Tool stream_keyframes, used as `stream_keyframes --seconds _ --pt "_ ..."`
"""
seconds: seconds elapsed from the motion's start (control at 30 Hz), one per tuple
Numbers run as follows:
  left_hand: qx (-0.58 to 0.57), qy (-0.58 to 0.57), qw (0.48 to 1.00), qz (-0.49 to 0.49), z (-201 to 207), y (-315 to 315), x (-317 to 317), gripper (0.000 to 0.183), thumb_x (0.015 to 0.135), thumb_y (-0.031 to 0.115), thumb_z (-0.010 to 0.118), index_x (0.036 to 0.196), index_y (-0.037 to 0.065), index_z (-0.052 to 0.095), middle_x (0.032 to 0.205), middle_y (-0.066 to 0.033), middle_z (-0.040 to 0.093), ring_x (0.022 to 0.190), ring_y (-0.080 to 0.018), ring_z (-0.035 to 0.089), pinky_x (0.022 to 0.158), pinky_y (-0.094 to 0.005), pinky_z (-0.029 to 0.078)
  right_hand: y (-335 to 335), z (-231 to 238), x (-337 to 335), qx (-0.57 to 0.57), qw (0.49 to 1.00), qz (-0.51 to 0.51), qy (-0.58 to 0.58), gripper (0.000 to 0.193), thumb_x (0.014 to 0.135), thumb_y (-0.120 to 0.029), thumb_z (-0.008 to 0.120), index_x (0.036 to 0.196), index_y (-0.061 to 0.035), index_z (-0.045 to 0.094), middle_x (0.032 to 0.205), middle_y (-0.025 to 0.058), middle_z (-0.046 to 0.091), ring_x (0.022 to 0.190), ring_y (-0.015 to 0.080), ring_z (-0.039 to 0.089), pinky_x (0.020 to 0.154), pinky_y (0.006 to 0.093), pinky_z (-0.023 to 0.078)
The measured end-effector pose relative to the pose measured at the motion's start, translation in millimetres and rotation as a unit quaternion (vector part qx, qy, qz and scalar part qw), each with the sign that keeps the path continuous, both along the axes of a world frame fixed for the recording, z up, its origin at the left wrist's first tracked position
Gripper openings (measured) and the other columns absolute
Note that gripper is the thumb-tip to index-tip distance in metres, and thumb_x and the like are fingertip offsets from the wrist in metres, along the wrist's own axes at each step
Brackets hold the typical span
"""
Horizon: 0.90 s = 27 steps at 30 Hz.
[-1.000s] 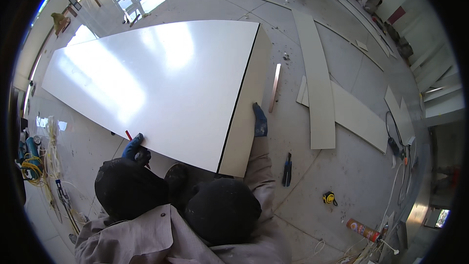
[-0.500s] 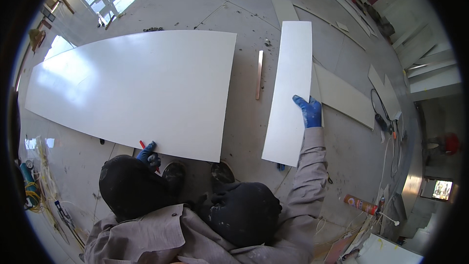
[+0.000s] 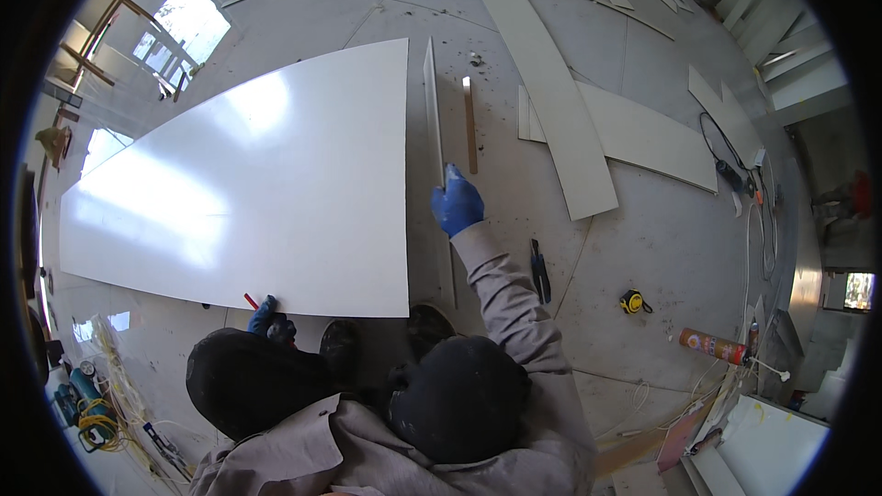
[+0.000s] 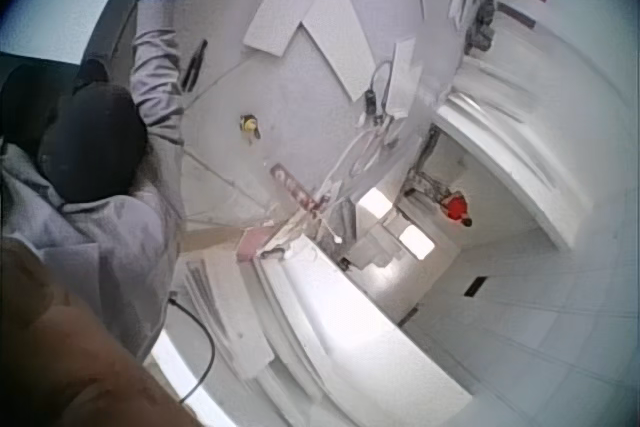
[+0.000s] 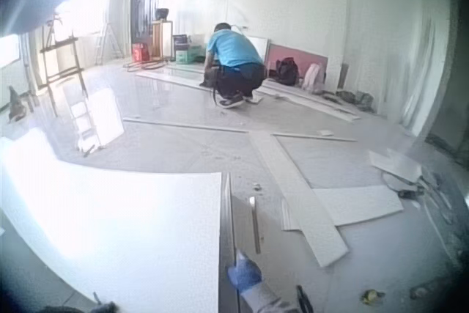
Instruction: The person measures a large white panel on the floor using a tape measure and marks it with a red pencil. They then use a utility knife and a straight edge to score and cut the panel into smaller pieces.
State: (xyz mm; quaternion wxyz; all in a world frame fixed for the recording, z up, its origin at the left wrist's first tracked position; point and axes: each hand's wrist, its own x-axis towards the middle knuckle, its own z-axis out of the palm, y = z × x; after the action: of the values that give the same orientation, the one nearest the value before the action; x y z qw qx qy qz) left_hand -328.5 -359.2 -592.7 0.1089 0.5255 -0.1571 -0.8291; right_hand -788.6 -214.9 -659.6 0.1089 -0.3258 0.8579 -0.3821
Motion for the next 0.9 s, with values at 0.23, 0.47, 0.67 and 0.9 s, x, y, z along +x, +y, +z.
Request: stream_keyframes --seconds 0.23,0.47,0.67,0.9 --pt "-0.046 -0.102 0.993 -0.026 8.9 2.2 -13.5 0.041 0.097 0.031 0.070 0.062 0.013 0.060 0.053 -0.0032 0.054 0.048 -0.0162 0.054 0.051 -0.0325 0.045 -19.1 -21.1 73.2 0.061 0.989 0.125 -0.056 0.058 0.090 -0.028 0.067 0.139 -0.0004 0.052 0.120 0.0289 0.066 0.114 0.0422 0.064 0.098 0.0472 0.050" --pt "-0.137 -0.100 0.980 -0.105 14.7 -10.1 -17.4 0.045 0.095 0.032 0.074 0.059 0.011 0.058 0.051 -0.0036 0.054 0.046 -0.0136 0.053 0.047 -0.0310 0.042 5.7 -25.3 115.8 0.081 0.985 0.144 -0.047 0.059 0.089 -0.028 0.071 0.137 0.0018 0.053 0.125 0.0273 0.064 0.117 0.0401 0.063 0.099 0.0462 0.050" --pt "-0.070 0.016 0.996 -0.046 15.3 -18.0 -40.3 0.039 0.096 0.028 0.073 0.064 0.010 0.058 0.048 -0.0028 0.052 0.038 -0.0113 0.045 0.041 -0.0279 0.034 28.6 -17.2 133.9 0.098 0.977 0.174 -0.079 0.061 0.089 -0.029 0.074 0.136 0.0037 0.054 0.129 0.0259 0.063 0.119 0.0384 0.062 0.099 0.0452 0.049" --pt "-0.087 0.009 0.994 -0.058 -6.9 -20.5 -43.5 0.033 0.096 0.029 0.072 0.071 0.011 0.059 0.049 -0.0004 0.050 0.039 -0.0096 0.044 0.039 -0.0257 0.030 48.3 5.3 183.1 0.078 0.964 0.219 -0.126 0.070 0.081 -0.024 0.083 0.135 0.0073 0.053 0.124 0.0249 0.065 0.113 0.0346 0.065 0.097 0.0420 0.051"
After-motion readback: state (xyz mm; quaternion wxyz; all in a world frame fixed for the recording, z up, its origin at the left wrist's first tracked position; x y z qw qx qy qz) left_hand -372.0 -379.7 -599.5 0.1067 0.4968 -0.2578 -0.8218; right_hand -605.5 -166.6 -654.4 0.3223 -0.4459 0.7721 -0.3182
